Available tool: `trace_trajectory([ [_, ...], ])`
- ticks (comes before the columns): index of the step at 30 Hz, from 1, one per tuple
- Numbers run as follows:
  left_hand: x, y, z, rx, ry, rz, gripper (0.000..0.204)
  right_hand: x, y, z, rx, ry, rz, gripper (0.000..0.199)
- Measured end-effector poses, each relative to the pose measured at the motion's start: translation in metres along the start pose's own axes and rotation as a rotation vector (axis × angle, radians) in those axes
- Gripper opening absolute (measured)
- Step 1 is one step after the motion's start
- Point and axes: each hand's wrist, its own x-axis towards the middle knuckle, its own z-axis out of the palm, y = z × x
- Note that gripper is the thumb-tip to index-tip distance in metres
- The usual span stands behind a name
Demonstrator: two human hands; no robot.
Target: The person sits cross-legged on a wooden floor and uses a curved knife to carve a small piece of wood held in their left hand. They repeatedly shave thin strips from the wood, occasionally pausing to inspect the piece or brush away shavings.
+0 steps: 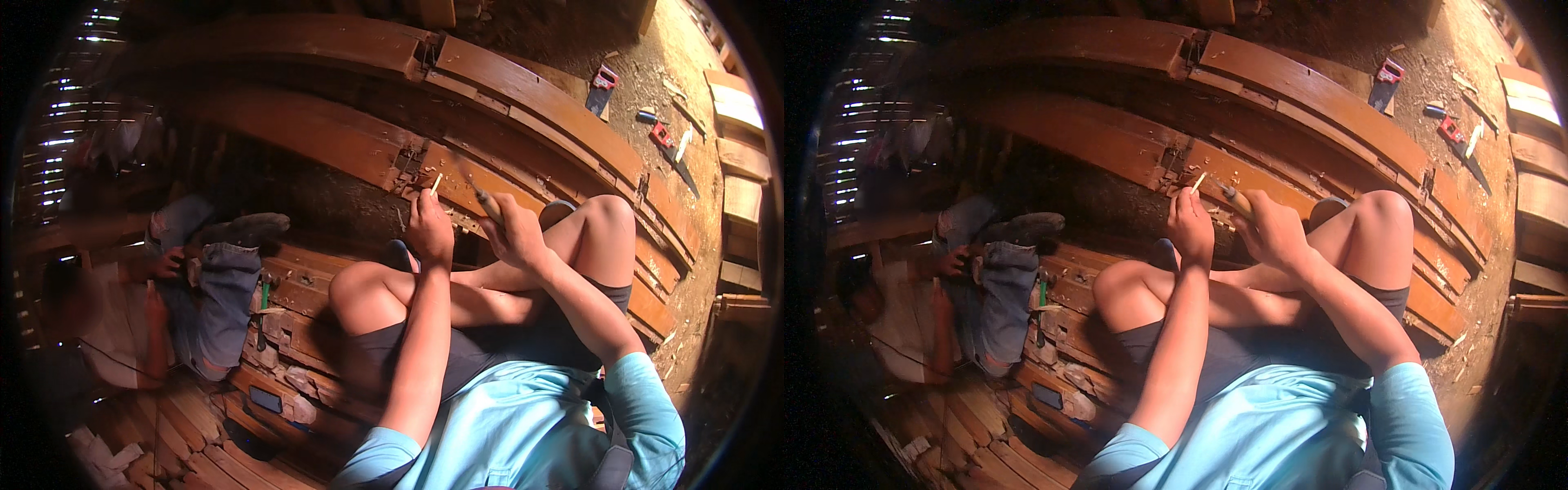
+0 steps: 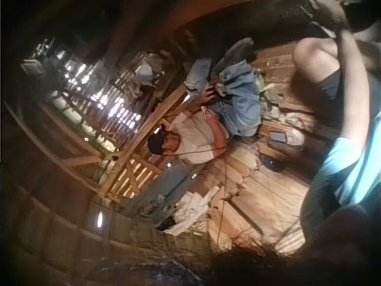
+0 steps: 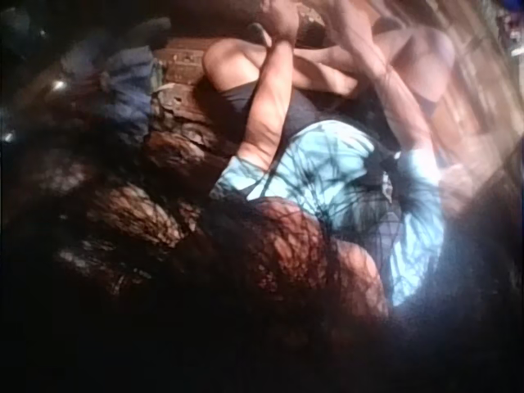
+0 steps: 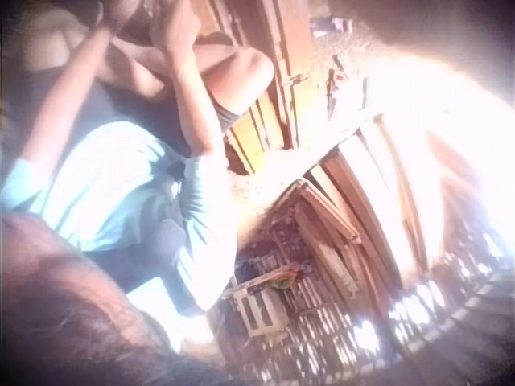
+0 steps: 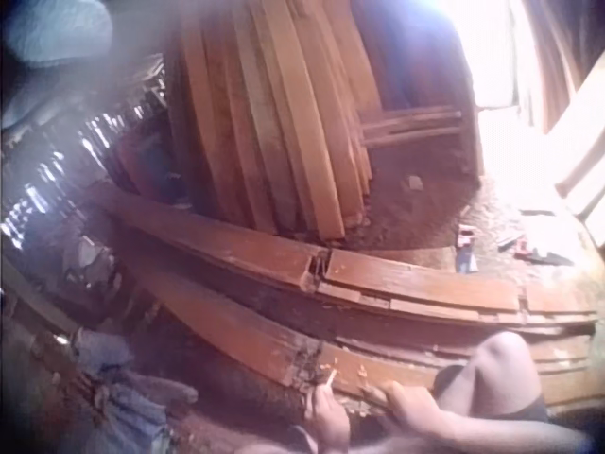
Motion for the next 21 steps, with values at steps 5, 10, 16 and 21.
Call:
trace_trajectory([
  [5, -0.004, -0.009, 0.0, -0.033, 0.023, -0.056, 0.012, -0.005, 0.016, 0.013, -0.471, -0.436, 0.218, 0.025],
  [10, 0.003, -0.005, -0.009, -0.117, 0.1, 0.006, 0.014, -0.013, 0.015, 0.006, -0.493, -0.475, 0.284, 0.023],
  [16, -0.004, -0.02, -0.008, -0.462, 0.019, -0.179, 0.02, -0.036, 0.007, -0.004, -0.509, -0.436, 0.228, 0.028],
  [21, -0.013, -0.032, -0.018, -0.818, 0.006, -0.421, 0.018, -0.049, -0.004, 0.003, -0.499, -0.523, 0.157, 0.034],
])
